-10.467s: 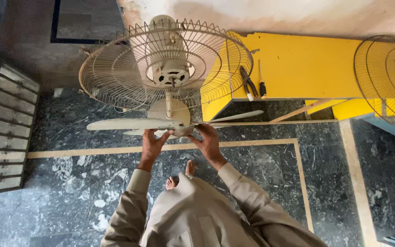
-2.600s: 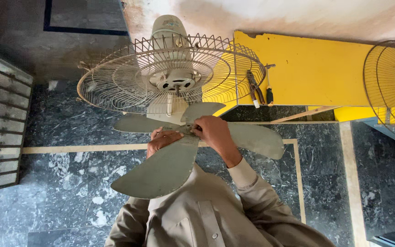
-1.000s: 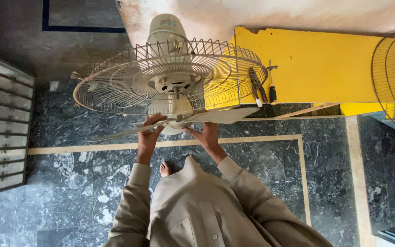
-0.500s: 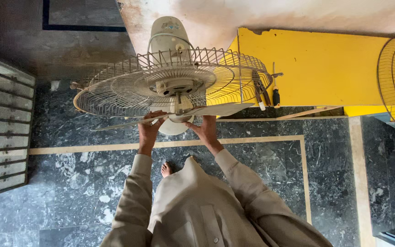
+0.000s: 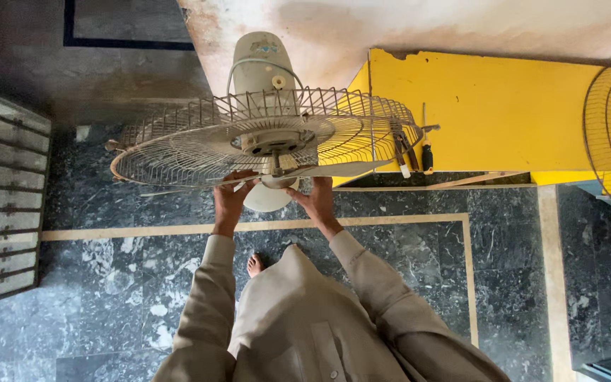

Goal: The person assembles a standing fan by attaching the blades to the motor housing and securing them with a nut. They then place the front wire cage over the blades and tighten the cage nut to complete the assembly.

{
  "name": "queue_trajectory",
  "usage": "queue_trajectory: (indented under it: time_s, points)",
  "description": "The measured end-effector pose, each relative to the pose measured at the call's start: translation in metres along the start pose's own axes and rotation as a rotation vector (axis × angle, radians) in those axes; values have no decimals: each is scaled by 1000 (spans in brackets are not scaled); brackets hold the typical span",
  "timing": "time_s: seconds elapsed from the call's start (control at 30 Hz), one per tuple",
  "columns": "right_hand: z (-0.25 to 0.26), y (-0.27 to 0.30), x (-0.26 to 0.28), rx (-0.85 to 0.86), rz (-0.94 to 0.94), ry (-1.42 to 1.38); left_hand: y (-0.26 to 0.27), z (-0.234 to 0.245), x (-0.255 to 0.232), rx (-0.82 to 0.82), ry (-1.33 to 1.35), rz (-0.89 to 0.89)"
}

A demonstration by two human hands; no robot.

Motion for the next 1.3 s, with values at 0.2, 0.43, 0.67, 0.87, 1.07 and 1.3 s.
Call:
queue_trajectory:
  time_s: [0.2,0.43,0.67,0.87,1.07,1.3]
  points:
    - [-7,1,-6,-22,24,8,0,1,3,13,-53,4]
    - [-5,1,-5,-9,19,-10,0,4,8,2,-62,6]
    - [-6,2,-5,10,1,-100,-4,6,22,14,-37,-35]
    - [-8,0,-7,-11,51,-62,-4,9,30,17,-5,-15]
    - [-11,-1,-9,32,2,-115,-7,10,26,31,-190,-161]
    - [-3,-2,-2,6,31,-151,-6,8,23,52,-169,-112]
Point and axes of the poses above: each hand's wrist, its own y-axis away from the middle knuckle, its own z-axis out of the back of the hand, x = y × z, the point moved 10 cm from there along -y, towards the middle knuckle, and after that the axes turned 12 degrees about x, right-handed, at the moved point
